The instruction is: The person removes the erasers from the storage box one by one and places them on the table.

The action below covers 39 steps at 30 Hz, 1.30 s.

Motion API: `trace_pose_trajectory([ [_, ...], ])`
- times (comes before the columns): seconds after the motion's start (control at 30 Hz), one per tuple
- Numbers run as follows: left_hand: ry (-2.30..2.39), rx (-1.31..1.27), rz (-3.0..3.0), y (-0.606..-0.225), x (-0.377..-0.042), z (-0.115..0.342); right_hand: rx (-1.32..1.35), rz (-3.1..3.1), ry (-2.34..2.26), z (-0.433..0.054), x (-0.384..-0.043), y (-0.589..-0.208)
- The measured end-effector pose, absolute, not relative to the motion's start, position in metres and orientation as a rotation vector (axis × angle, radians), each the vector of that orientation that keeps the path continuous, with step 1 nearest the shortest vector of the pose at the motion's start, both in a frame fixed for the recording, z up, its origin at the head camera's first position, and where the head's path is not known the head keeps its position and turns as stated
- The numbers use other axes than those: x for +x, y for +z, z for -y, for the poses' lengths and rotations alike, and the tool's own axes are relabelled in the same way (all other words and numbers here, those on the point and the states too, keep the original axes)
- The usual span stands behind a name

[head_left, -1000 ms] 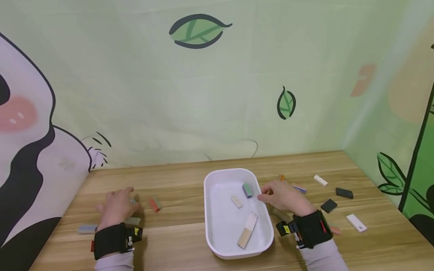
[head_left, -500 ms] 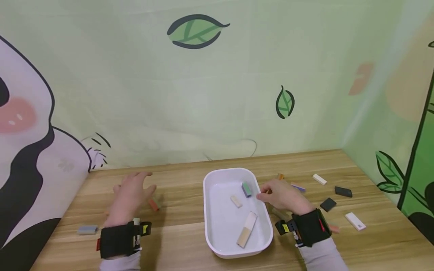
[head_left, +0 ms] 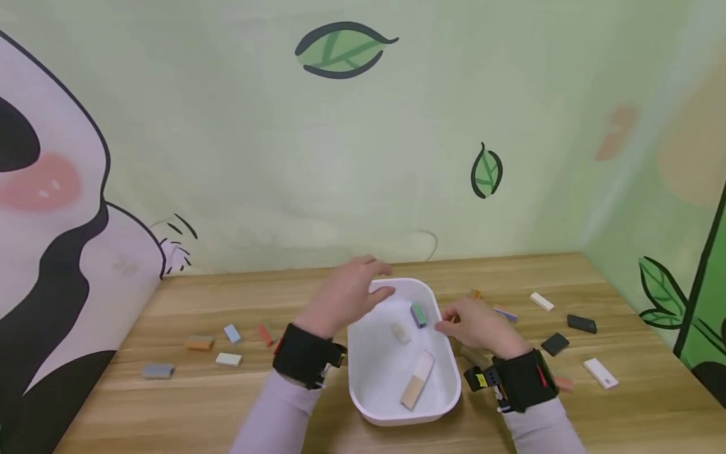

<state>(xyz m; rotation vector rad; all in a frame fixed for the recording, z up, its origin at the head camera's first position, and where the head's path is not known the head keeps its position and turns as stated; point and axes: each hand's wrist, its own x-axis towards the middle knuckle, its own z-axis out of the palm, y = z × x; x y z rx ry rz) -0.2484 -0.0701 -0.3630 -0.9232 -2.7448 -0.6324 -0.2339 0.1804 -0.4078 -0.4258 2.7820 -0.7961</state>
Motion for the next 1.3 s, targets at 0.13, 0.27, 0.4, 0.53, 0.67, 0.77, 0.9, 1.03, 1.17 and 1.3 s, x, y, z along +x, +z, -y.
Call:
trace_pose_trajectory([
  [0.13, -0.582, -1.041, 2.974, -0.365, -0.258, 0.041, -0.428, -2.782, -0.798, -0.181, -0.231, -0.413],
  [0.27, -0.516, -1.039, 3.18, -0.373, -0.263, 0.024, -0.414, -2.78, -0.802, -0.178, -0.227, -0.418],
  [0.4, -0.437, -1.009, 3.224, -0.382, -0.269, 0.01, -0.415, -2.787, -0.801, -0.176, -0.228, -0.417],
  [0.53, -0.402, -0.936, 3.215, -0.393, -0.275, -0.002, -0.471, -2.811, -0.77, -0.174, -0.23, -0.415],
  [0.67, -0.26, -0.84, 3.168, -0.405, -0.277, -0.01, -0.497, -2.817, -0.761, -0.172, -0.232, -0.412],
  [0.77, -0.18, -0.845, 3.112, -0.412, -0.277, -0.015, -0.486, -2.819, -0.76, -0.172, -0.233, -0.41],
  [0.9, -0.215, -0.823, 3.117, -0.415, -0.278, -0.02, -0.454, -2.819, -0.762, -0.174, -0.234, -0.409],
  [1.03, -0.257, -0.797, 3.14, -0.418, -0.28, -0.025, -0.434, -2.823, -0.762, -0.176, -0.234, -0.407],
  [1.17, -0.312, -0.798, 3.116, -0.423, -0.281, -0.029, -0.439, -2.829, -0.773, -0.18, -0.233, -0.407],
  [1.3, -0.386, -0.835, 3.09, -0.426, -0.283, -0.031, -0.445, -2.835, -0.79, -0.185, -0.232, -0.407],
])
